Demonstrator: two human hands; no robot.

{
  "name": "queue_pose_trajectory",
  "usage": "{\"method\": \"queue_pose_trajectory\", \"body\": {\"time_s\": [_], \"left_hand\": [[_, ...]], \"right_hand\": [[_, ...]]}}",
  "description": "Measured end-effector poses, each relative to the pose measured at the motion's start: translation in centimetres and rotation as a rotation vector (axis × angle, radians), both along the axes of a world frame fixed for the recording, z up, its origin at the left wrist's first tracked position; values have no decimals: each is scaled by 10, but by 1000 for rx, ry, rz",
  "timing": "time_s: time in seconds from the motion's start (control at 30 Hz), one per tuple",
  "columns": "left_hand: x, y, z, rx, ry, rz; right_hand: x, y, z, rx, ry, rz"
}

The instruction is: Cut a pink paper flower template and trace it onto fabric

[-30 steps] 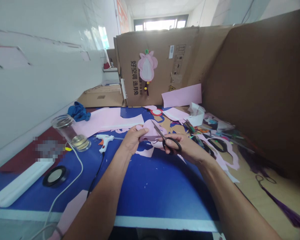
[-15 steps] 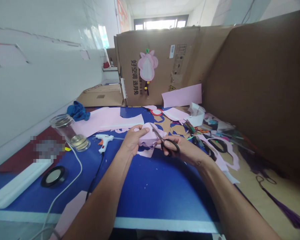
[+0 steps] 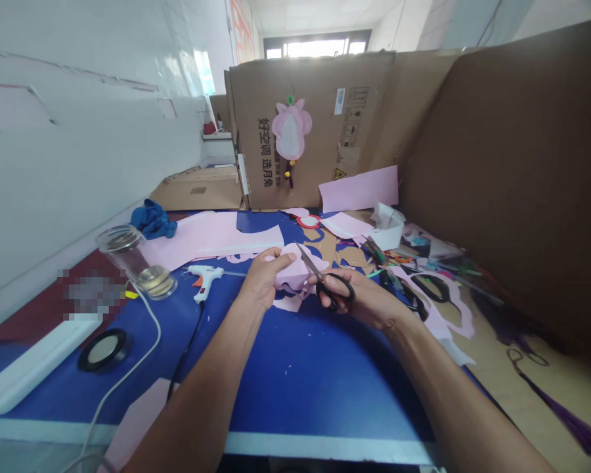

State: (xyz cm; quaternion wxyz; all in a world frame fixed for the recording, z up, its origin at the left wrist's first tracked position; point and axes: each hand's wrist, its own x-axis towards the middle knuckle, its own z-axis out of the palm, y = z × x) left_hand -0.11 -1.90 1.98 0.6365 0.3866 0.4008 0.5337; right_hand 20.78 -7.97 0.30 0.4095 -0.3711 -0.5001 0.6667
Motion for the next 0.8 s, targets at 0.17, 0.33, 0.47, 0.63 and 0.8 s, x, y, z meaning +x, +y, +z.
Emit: {"method": "queue_pose_trajectory", "body": {"time_s": [0.17, 0.33, 0.47, 0.63, 0.8], "left_hand": [[1, 0, -2, 2, 1, -8], [0, 1, -3, 6, -2, -10], [0, 0, -2, 7, -12, -6], [0, 1, -2, 9, -22, 1], [-1, 2, -3, 5, -22, 1]], "right_hand": [[-1, -1, 2, 7, -19, -10], [-4, -2, 4, 24, -82, -33], [-6, -2, 5, 37, -115, -47], [-6, -2, 3, 33, -118, -79], [-8, -1, 0, 43, -94, -52]]}}
